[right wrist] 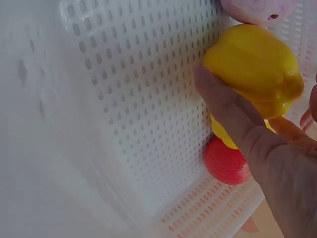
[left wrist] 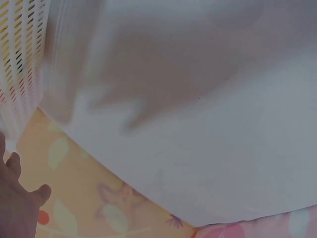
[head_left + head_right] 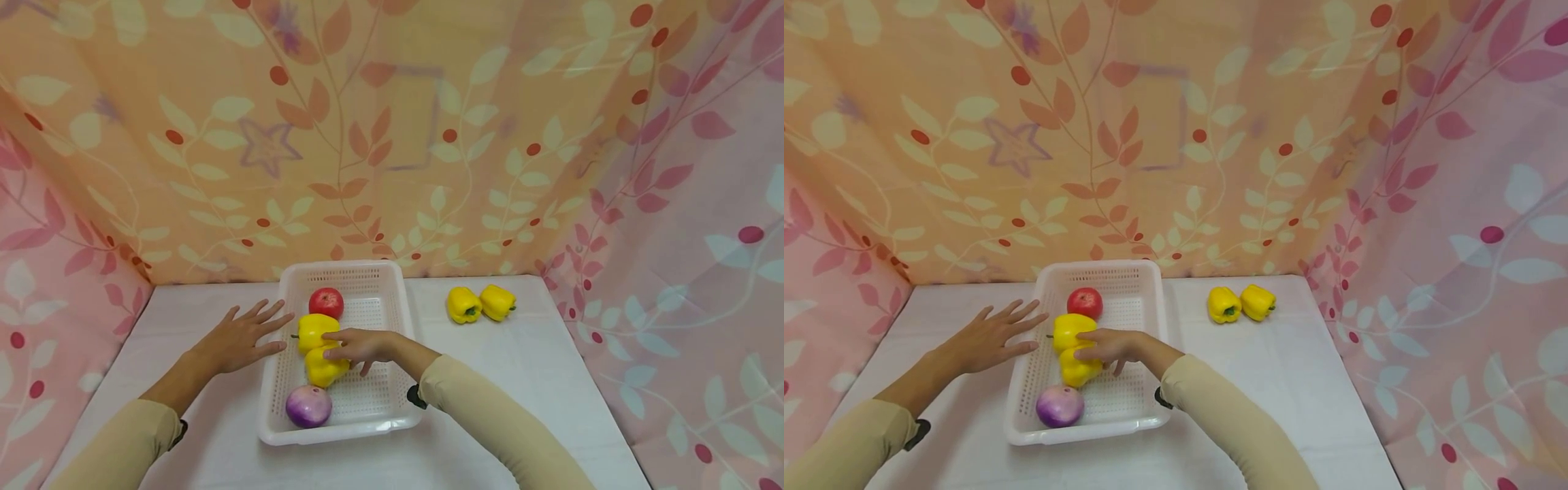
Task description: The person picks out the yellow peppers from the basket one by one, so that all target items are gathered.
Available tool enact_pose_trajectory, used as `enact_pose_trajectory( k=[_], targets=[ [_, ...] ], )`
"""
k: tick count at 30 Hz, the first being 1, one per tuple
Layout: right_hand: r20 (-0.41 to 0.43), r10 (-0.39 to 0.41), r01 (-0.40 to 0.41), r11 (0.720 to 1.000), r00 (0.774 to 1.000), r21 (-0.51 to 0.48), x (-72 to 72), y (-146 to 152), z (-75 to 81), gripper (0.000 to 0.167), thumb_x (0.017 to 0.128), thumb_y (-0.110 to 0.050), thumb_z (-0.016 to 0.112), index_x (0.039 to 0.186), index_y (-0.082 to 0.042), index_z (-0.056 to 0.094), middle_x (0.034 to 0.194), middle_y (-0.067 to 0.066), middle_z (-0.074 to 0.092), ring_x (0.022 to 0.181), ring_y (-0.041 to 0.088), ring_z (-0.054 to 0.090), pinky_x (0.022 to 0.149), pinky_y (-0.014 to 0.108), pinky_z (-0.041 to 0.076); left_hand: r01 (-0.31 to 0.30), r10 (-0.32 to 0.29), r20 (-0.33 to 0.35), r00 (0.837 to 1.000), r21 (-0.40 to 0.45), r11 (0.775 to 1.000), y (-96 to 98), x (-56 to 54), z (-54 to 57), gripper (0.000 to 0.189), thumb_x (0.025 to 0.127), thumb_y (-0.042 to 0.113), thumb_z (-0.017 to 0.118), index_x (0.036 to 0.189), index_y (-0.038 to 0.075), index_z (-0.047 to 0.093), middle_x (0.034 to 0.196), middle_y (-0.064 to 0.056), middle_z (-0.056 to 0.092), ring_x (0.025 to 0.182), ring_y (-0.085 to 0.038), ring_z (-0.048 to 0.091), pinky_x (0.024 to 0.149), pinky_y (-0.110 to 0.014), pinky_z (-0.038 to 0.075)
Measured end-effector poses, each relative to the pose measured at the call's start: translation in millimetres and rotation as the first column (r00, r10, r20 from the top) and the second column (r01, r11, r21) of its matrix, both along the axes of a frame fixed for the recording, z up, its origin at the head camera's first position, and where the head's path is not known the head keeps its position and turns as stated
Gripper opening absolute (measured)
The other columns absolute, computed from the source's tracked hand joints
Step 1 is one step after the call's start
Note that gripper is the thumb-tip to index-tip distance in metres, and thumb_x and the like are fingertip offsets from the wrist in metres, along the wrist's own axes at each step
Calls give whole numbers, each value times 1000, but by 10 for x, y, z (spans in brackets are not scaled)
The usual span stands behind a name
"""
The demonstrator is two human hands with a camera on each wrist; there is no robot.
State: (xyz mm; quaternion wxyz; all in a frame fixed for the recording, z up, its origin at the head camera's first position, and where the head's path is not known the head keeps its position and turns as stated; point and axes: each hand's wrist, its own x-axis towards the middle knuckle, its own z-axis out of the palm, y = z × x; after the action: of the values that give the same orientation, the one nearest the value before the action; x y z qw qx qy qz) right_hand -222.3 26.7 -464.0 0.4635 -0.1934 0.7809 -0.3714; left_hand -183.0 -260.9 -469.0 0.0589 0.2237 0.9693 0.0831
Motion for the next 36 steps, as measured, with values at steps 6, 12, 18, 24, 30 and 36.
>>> enact_pose_trajectory(
  k=[6, 12, 18, 24, 30, 36],
  targets=[
    [-11, -2, 2, 999, 1000, 35, -32, 12, 2, 55, 99, -35, 59, 151, -26, 44, 148, 11, 48, 116, 44, 60, 88, 61, 54, -5, 5, 8, 1000, 11, 1000, -6, 0, -11, 69, 97, 62, 47, 153, 24, 39, 162, -10, 28, 147, -45, 23, 110, -75, 12],
    [24, 19, -20, 999, 1000, 34, -29, -1, -21, 48, 100, -36, 57, 147, -26, 51, 144, 11, 52, 116, 46, 60, 88, 60, 54, -5, 5, 7, 1000, 7, 1000, -6, -1, -16, 69, 97, 63, 46, 153, 24, 39, 162, -10, 27, 147, -45, 22, 110, -75, 12],
    [52, 28, -28, 1000, 998, -1, -21, -56, -56, 48, 102, -35, 55, 148, -25, 49, 140, 13, 54, 112, 46, 62, 90, 58, 54, -7, 7, 7, 1000, 5, 1000, 4, -1, -7, 68, 97, 62, 46, 153, 25, 39, 162, -10, 27, 147, -45, 22, 110, -75, 12],
    [42, 31, -30, 999, 999, -35, -23, -62, -61, 48, 101, -31, 57, 147, -21, 51, 121, 8, 61, 105, 45, 61, 94, 55, 52, -8, 8, 8, 1000, -4, 1000, 5, 3, -4, 68, 97, 61, 46, 153, 25, 39, 163, -10, 27, 147, -44, 21, 110, -75, 12],
    [16, 63, -62, 997, 998, -43, -22, -43, -15, 48, 101, -30, 58, 148, -20, 51, 116, 5, 61, 106, 45, 59, 93, 53, 54, 3, -3, -11, 1000, -11, 1000, 2, -6, -3, 67, 97, 61, 46, 153, 25, 40, 162, -10, 28, 146, -45, 24, 109, -75, 14],
    [-27, 125, -127, 990, 992, -60, -15, 32, 159, 50, 102, -29, 56, 150, -19, 47, 112, 2, 61, 95, 36, 61, 80, 37, 57, 3, -3, -8, 1000, -15, 1000, 10, 8, 13, 68, 97, 63, 45, 153, 24, 41, 162, -11, 29, 146, -45, 24, 109, -75, 14]
  ],
)
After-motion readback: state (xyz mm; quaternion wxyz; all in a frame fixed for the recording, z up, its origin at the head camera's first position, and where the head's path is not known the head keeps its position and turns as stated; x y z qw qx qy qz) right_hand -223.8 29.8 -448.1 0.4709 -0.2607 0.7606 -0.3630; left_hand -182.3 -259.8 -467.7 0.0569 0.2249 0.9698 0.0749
